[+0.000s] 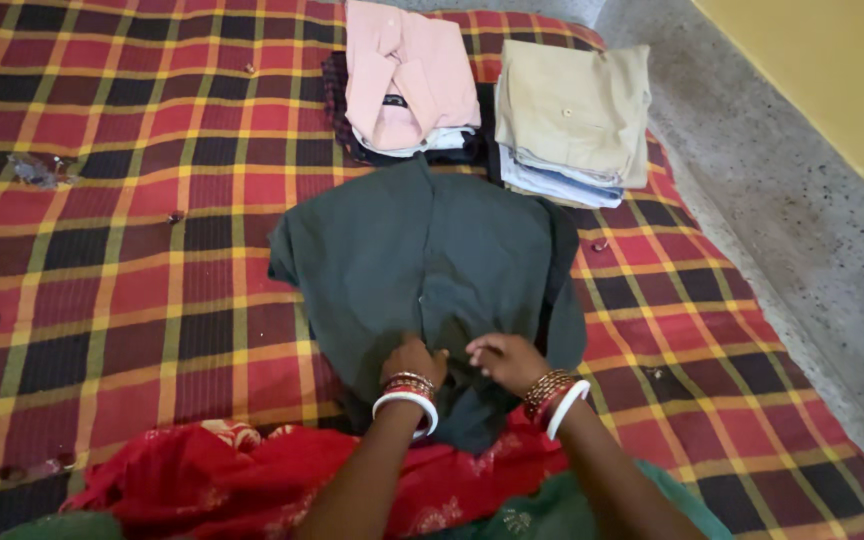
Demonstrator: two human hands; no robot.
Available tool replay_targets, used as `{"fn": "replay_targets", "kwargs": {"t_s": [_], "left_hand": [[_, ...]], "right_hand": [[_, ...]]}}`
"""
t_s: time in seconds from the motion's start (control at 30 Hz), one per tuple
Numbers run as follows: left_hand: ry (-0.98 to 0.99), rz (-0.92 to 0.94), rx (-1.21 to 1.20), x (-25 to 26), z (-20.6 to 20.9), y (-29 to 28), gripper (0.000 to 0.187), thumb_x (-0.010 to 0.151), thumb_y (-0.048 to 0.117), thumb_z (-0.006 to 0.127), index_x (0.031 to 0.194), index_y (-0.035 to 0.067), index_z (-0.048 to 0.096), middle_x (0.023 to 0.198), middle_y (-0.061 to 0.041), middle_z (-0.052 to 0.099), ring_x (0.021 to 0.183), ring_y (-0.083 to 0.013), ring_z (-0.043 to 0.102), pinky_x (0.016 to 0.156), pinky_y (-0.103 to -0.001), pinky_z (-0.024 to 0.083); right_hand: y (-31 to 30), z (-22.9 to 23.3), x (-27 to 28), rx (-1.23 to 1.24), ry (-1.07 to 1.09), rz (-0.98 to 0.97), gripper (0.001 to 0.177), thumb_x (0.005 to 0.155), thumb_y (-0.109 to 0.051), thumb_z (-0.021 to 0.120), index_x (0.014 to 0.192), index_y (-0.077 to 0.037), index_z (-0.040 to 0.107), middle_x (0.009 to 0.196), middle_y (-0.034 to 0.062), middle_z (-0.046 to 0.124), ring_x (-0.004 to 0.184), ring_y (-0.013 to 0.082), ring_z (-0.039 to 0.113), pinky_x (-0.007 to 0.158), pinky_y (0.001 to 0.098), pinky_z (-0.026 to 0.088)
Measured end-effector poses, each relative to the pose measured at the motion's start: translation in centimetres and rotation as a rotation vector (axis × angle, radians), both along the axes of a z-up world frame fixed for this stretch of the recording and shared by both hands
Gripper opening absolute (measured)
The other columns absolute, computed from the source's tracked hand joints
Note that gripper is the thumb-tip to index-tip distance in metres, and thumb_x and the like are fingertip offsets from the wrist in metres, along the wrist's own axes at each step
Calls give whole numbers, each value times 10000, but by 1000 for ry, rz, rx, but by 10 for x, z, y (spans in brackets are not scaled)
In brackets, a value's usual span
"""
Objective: The person buttons a dark green shirt laid flat on a plaid bedsheet. They fasten the buttons from the bottom up, smooth the fabric, and adjust the collar. The shirt remains on the bed throughout the clip.
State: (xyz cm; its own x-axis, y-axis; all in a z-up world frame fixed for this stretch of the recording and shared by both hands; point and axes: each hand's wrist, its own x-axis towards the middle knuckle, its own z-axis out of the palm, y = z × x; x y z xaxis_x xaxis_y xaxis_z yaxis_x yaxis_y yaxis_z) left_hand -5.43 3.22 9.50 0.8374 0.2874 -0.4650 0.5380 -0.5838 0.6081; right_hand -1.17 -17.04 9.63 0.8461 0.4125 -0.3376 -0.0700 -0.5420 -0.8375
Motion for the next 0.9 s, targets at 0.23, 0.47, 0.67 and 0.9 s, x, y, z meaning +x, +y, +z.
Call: {"fn": "replay_targets", "kwargs": {"t_s": [0.23, 0.47, 0.67, 0.9], "left_hand": [[-117, 30, -2, 14, -56, -4, 400, 848, 428, 767, 1144, 159, 757, 1189, -124, 730, 1119, -346, 689, 964, -442, 539], [-233, 217, -584, 62, -157, 12, 363, 802, 250, 856, 1083, 31, 786, 1040, -98, 813, 915, -177, 706, 861, -337, 564], [-388, 156, -782, 90, -172, 12, 318, 822, 210, 850, 1069, 23, 778, 1020, -31, 786, 945, -112, 671, 901, -296, 527], [-343, -37, -739, 77, -136, 19, 238, 879, 237, 775, 1012, 41, 783, 956, -19, 791, 897, -99, 691, 878, -284, 544]], "right_hand": [[7, 35, -28, -131, -324, -22, 267, 953, -229, 661, 1117, -41, 758, 1033, 95, 793, 958, 185, 755, 867, 320, 568], [65, -10, -18, 98, -475, -92, 216, 912, -85, 654, 1117, -48, 708, 1028, 96, 793, 967, 205, 773, 860, 305, 576], [54, -34, 9, 163, -378, -273, 209, 917, -96, 677, 1120, -56, 708, 1025, 66, 794, 924, 159, 755, 830, 300, 576], [45, -75, 24, 131, -312, -330, 190, 895, -142, 723, 1054, -42, 755, 943, 80, 813, 878, 171, 762, 826, 308, 576]]}}
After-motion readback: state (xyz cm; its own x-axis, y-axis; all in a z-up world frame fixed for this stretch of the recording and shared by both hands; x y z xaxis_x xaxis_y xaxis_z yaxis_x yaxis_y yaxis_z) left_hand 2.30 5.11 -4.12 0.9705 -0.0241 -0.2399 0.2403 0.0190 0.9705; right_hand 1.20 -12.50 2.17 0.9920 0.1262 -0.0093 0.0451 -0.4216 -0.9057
